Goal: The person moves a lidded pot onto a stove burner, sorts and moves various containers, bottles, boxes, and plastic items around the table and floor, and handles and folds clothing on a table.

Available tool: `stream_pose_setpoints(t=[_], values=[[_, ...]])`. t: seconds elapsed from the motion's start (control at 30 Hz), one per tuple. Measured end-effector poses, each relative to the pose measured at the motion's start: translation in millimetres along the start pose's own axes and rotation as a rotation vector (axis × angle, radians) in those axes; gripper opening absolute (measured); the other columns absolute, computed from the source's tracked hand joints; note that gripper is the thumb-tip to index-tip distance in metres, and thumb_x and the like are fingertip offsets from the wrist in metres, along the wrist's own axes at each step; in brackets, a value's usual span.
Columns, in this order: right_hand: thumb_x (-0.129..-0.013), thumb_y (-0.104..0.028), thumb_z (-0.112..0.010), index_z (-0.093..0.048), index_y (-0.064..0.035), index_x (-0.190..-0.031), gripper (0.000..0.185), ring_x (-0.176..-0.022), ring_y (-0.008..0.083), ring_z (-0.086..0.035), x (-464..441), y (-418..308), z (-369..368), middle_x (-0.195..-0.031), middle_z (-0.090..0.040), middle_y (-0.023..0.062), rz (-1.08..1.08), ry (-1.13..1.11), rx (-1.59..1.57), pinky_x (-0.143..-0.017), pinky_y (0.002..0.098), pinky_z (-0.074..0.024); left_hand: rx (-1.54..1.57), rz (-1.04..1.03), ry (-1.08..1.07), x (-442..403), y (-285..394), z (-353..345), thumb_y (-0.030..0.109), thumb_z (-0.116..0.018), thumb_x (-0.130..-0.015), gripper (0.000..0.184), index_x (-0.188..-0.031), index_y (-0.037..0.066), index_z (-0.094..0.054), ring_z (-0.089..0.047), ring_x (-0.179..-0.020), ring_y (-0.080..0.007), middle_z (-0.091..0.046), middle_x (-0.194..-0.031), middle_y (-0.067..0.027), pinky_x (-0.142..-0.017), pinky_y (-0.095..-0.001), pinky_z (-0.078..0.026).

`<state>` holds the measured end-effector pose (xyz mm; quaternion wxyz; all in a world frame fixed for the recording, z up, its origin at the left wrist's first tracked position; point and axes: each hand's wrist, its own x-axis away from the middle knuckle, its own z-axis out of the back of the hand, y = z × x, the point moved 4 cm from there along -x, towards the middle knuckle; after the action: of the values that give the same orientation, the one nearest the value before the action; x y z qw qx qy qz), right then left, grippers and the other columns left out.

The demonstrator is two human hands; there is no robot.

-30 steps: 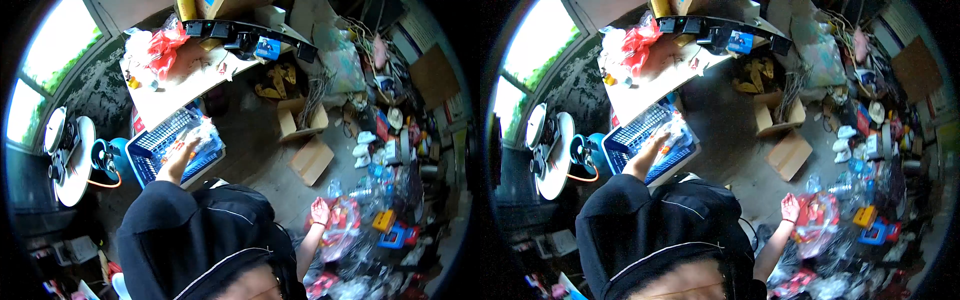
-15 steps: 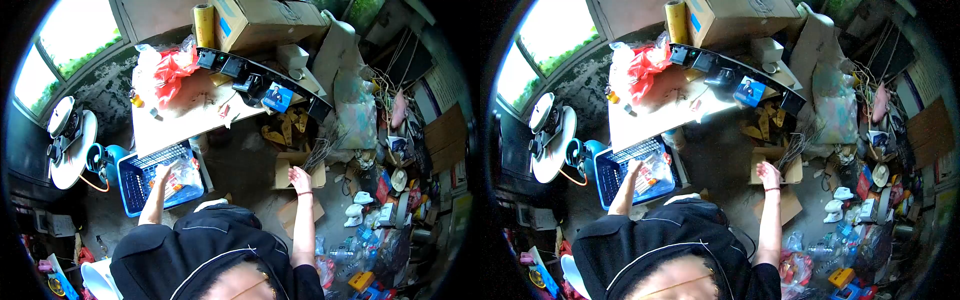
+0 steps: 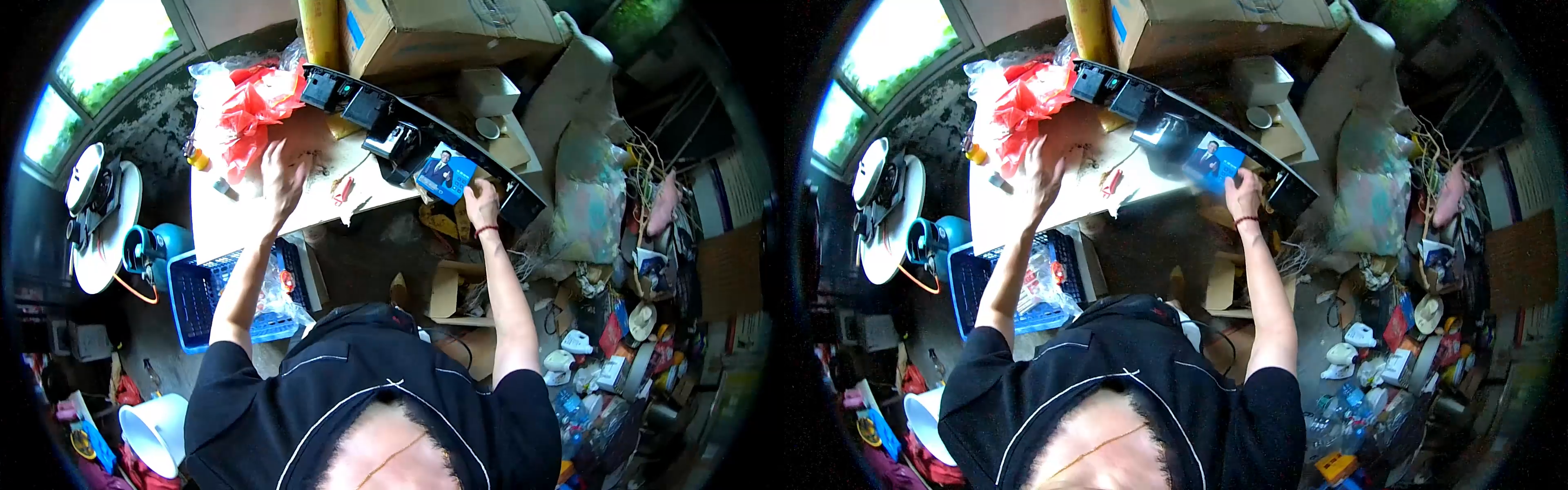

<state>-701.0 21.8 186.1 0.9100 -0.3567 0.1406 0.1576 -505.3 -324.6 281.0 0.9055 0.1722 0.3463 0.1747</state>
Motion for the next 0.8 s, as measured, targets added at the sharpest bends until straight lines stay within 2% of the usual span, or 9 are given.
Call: stream_pose_setpoints(t=[0.13, 0.2, 0.33, 0.4, 0.47, 0.6, 0.63, 0.73, 0.8], values=[[-0.066, -0.021, -0.059, -0.046, 0.0007, -0.1, 0.042, -0.101, 0.0311, -0.038, -66.8, -6.5, -19.5, -0.105, -0.044, 0.0156, 0.186, 0.002, 0.163, -0.084, 0.0403, -0.0318, 0.106, -0.167, 0.065, -85.7, 75.4, -38.5, 0.012, -0.059, -0.066, 0.058, -0.117, 0.003, -0.033, -0.031, -0.11, -0.0347, -0.032, -0.119, -0.0195, -0.092, -0.0397, -0.028], [-0.067, -0.026, -0.058, -0.045, 0.0002, -0.102, 0.046, -0.103, 0.0315, -0.037, -92.4, -0.4, -35.1, -0.107, -0.043, 0.015, 0.279, 0.024, 0.243, -0.086, 0.0418, -0.0308, -0.032, -0.317, 0.093, -129.1, 109.4, -62.5, 0.018, -0.059, -0.068, 0.058, -0.12, 0.008, -0.033, -0.028, -0.113, -0.0335, -0.028, -0.123, -0.0185, -0.091, -0.0431, -0.026], [-0.069, -0.034, -0.056, -0.046, -0.0035, -0.1, 0.045, -0.103, 0.0288, -0.038, -132.6, 21.1, -75.1, -0.104, -0.047, 0.0125, 0.276, -0.212, 0.294, -0.087, 0.046, -0.0296, -0.345, -0.575, 0.098, -204.8, 145.7, -123.5, 0.029, -0.058, -0.07, 0.059, -0.122, 0.021, -0.031, -0.021, -0.116, -0.0299, -0.02, -0.129, -0.0113, -0.088, -0.0572, -0.016], [-0.069, -0.035, -0.055, -0.048, -0.0047, -0.097, 0.041, -0.101, 0.0287, -0.041, -140.5, 18.5, -80.2, -0.1, -0.049, 0.013, 0.218, -0.369, 0.388, -0.087, 0.0469, -0.0297, -0.391, -0.565, 0.114, -230.0, 147.4, -145.9, 0.031, -0.058, -0.07, 0.057, -0.12, 0.023, -0.033, -0.02, -0.117, -0.0301, -0.019, -0.129, -0.011, -0.087, -0.0586, -0.018], [-0.071, -0.035, -0.053, -0.049, -0.0041, -0.078, 0.032, -0.08, 0.0322, -0.051, -145.8, 29.6, -88.3, -0.08, -0.055, 0.0162, 0.363, -0.215, 0.314, -0.071, 0.0433, -0.0377, -0.383, -0.558, 0.155, -246.7, 144.8, -150.2, 0.031, -0.059, -0.069, 0.057, -0.12, 0.024, -0.034, -0.019, -0.117, -0.0302, -0.019, -0.129, -0.0107, -0.085, -0.0595, -0.02], [-0.074, -0.034, -0.051, -0.049, -0.0039, -0.074, 0.03, -0.073, 0.0319, -0.053, -156.5, 39.8, -100.4, -0.075, -0.055, 0.0173, 0.381, -0.257, 0.309, -0.062, 0.042, -0.041, -0.316, -0.573, 0.255, -290.6, 122.7, -139.2, 0.031, -0.059, -0.069, 0.055, -0.118, 0.021, -0.035, -0.023, -0.115, -0.0331, -0.022, -0.126, -0.0136, -0.085, -0.056, -0.025], [-0.074, -0.034, -0.05, -0.049, -0.0042, -0.074, 0.03, -0.071, 0.0318, -0.054, -158.6, 40.4, -102.8, -0.073, -0.055, 0.0168, 0.329, -0.305, 0.355, -0.06, 0.042, -0.0415, -0.262, -0.542, 0.112, -313.7, 115.2, -134.3, 0.027, -0.063, -0.065, 0.066, -0.121, 0.014, -0.03, -0.031, -0.107, -0.0347, -0.031, -0.118, -0.0177, -0.087, -0.0452, -0.03], [-0.075, -0.035, -0.05, -0.05, -0.0052, -0.07, 0.03, -0.063, 0.0316, -0.055, -158.4, 35.6, -99.4, -0.066, -0.055, 0.0155, 0.261, -0.303, 0.44, -0.055, 0.0419, -0.0423, -0.273, -0.266, 0.046, -362.2, 89.3, -133.3, 0.026, -0.061, -0.066, 0.064, -0.12, 0.009, -0.031, -0.03, -0.108, -0.0369, -0.029, -0.12, -0.0195, -0.086, -0.046, -0.029], [-0.072, -0.034, -0.053, -0.055, -0.0064, -0.069, 0.028, -0.067, 0.0281, -0.057, -163.7, 31.0, -95.5, -0.07, -0.057, 0.0143, 0.279, -0.311, 0.441, -0.058, 0.0372, -0.0448, -0.406, -0.286, 0.04, -375.1, 80.7, -143.0, 0.027, -0.061, -0.065, 0.067, -0.121, 0.008, -0.03, -0.027, -0.11, -0.0373, -0.025, -0.123, -0.0199, -0.088, -0.0467, -0.027]])
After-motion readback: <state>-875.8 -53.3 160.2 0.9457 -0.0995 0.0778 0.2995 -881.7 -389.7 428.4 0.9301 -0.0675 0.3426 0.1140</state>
